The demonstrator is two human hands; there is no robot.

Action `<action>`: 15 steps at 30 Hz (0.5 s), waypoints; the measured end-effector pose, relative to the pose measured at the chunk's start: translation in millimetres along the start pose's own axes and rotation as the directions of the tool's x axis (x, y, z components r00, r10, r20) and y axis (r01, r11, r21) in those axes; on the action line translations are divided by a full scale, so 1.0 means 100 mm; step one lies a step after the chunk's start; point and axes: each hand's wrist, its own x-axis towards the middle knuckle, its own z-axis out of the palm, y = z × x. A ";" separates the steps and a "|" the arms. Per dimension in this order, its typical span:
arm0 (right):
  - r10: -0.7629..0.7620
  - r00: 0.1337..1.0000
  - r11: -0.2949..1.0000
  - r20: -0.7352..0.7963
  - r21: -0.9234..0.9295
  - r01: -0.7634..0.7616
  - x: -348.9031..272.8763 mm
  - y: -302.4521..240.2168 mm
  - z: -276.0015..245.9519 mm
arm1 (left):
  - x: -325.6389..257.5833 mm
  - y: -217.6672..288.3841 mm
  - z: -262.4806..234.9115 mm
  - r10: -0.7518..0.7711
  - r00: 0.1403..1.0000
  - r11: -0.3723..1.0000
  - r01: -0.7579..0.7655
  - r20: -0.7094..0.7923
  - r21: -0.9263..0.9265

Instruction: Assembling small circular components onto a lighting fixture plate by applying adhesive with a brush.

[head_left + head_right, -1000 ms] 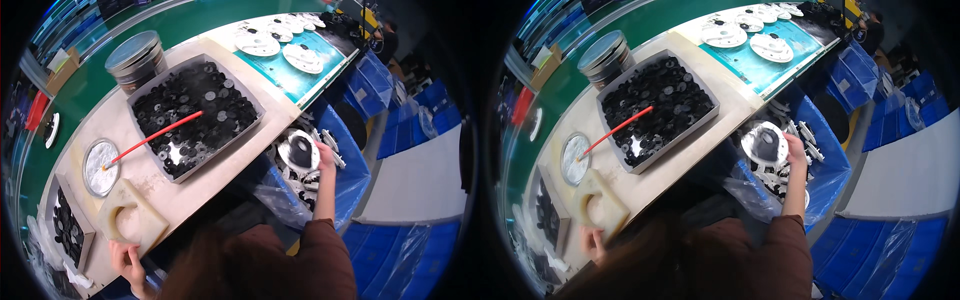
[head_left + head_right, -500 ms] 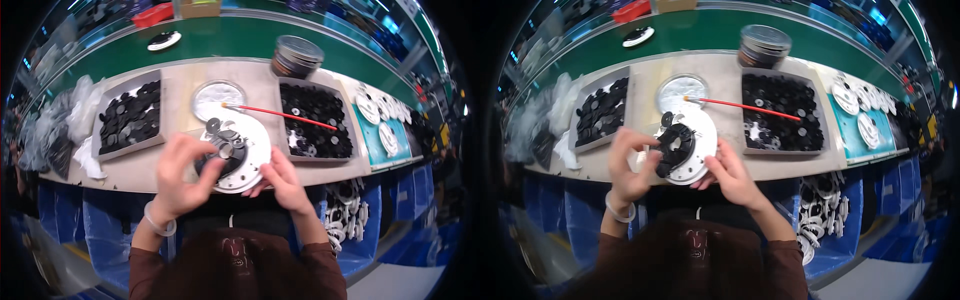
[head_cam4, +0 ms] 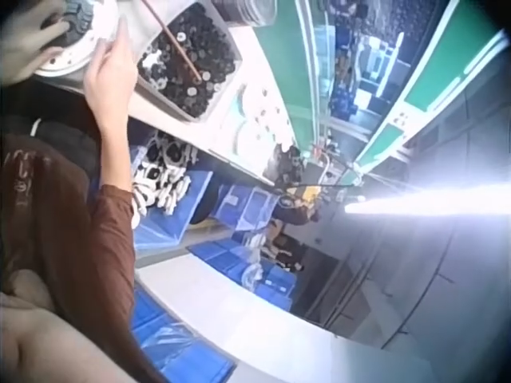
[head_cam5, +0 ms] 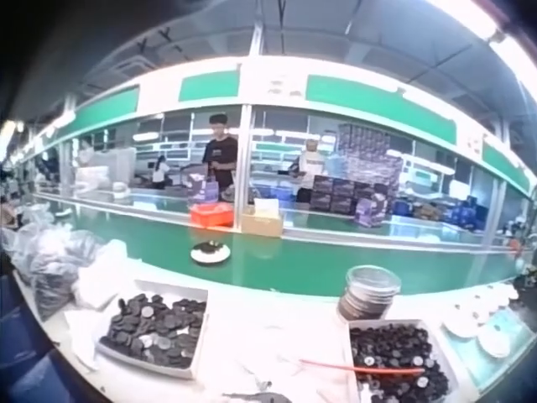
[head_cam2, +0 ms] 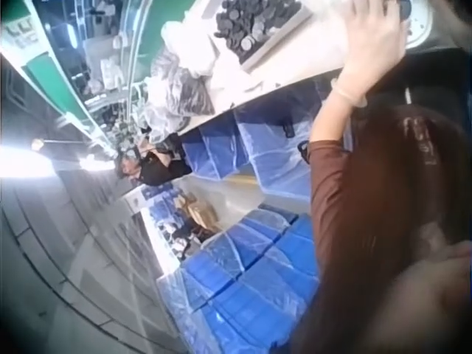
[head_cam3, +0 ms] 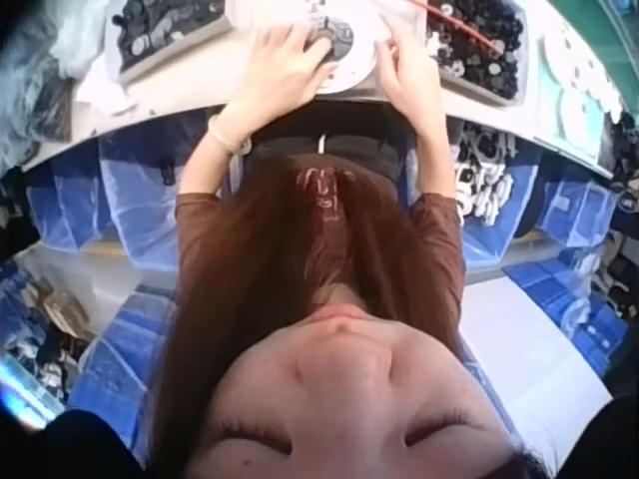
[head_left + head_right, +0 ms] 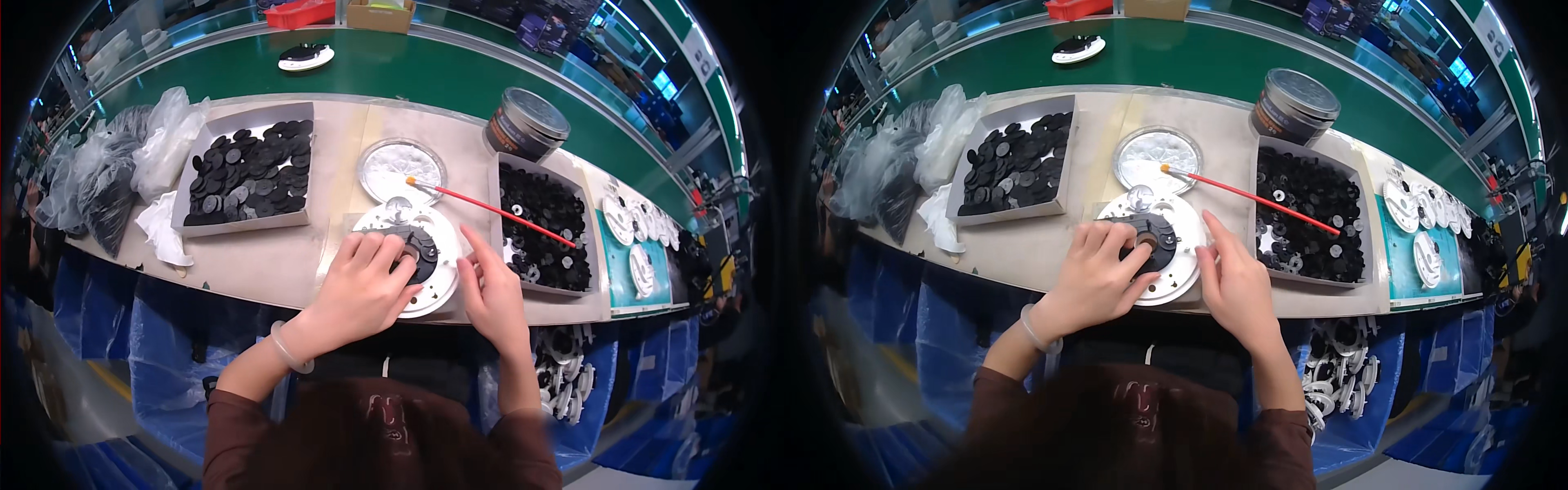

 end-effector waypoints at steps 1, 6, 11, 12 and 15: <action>-0.082 0.997 0.996 -0.014 -0.035 0.082 0.03 0.02 0.05 | 0.02 0.00 0.00 -0.018 1.000 0.999 0.018 -0.008 -0.033; -0.136 0.991 0.991 0.015 -0.014 0.136 0.14 0.08 0.08 | 0.02 0.01 0.05 -0.060 0.998 0.994 0.056 -0.034 -0.090; -0.047 0.969 0.997 0.242 0.071 0.031 0.07 0.09 0.00 | 0.00 0.01 0.01 -0.066 0.996 0.980 0.055 -0.055 -0.190; -0.035 0.970 0.998 0.242 0.055 0.022 0.08 0.08 -0.01 | 0.00 -0.01 0.02 -0.062 0.998 0.969 0.053 -0.029 -0.240; -0.019 0.948 0.998 0.318 -0.044 0.035 0.20 -0.02 -0.12 | -0.03 0.00 0.05 -0.084 0.994 0.967 0.065 -0.064 -0.248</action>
